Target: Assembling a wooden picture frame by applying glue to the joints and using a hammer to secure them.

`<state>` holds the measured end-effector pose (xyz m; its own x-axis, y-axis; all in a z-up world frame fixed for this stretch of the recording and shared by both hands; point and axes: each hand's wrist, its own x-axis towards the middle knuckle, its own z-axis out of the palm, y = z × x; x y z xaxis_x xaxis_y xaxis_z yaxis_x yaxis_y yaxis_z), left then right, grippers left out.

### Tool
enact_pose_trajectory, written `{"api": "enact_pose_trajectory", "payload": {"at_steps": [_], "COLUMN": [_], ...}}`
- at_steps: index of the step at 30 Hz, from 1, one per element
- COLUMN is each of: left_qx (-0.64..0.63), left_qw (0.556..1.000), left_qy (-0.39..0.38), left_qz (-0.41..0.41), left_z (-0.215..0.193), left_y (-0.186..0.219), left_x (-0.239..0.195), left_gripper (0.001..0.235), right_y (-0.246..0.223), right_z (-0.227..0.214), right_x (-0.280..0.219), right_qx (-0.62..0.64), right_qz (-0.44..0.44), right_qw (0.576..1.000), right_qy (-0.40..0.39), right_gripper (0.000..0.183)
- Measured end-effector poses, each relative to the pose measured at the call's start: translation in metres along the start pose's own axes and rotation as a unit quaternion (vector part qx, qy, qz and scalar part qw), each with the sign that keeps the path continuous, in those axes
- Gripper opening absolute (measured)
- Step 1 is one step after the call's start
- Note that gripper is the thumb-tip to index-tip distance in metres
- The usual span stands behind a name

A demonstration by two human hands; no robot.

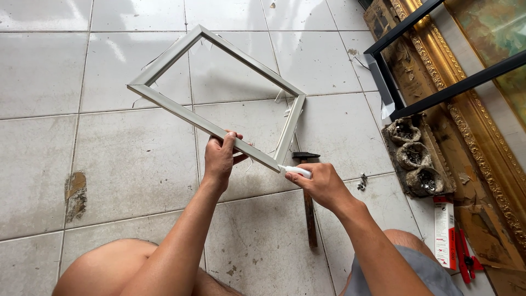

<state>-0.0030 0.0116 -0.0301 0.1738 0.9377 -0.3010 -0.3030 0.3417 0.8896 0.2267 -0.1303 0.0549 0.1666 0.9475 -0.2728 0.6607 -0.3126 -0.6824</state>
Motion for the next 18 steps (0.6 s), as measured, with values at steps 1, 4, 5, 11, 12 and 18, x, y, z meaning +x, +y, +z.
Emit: {"api": "enact_pose_trajectory", "payload": {"at_steps": [1, 4, 5, 11, 12, 18], "left_qx": [0.000, -0.001, 0.001, -0.002, -0.002, -0.002], "left_qw": [1.000, 1.000, 1.000, 1.000, 1.000, 1.000], "left_qy": [0.000, 0.000, 0.000, 0.002, 0.003, 0.001], "left_qz": [0.000, 0.001, 0.002, 0.002, 0.001, 0.003], "left_z": [-0.0005, 0.0003, 0.0011, 0.0030, 0.0037, 0.0020], "left_y": [-0.0007, 0.0001, 0.0016, 0.0045, 0.0062, 0.0026], "left_x": [-0.0003, -0.0001, -0.0008, -0.0029, -0.0047, -0.0022], "left_gripper": [0.030, 0.030, 0.030, 0.030, 0.031, 0.032], "right_y": [0.0014, 0.0027, 0.0014, -0.0016, -0.0003, 0.0022], "right_z": [0.0006, 0.0003, -0.0003, -0.0035, -0.0041, -0.0030], "right_x": [0.0001, 0.0012, 0.0007, -0.0057, -0.0067, -0.0072], "right_qx": [0.000, 0.000, -0.001, 0.002, -0.002, -0.001], "right_qz": [0.000, -0.004, -0.005, 0.009, 0.009, 0.005], "right_qw": [1.000, 1.000, 1.000, 1.000, 1.000, 1.000], "right_qy": [0.000, -0.001, -0.001, -0.004, -0.007, -0.005], "right_gripper": [0.026, 0.027, 0.027, 0.025, 0.026, 0.025]}}
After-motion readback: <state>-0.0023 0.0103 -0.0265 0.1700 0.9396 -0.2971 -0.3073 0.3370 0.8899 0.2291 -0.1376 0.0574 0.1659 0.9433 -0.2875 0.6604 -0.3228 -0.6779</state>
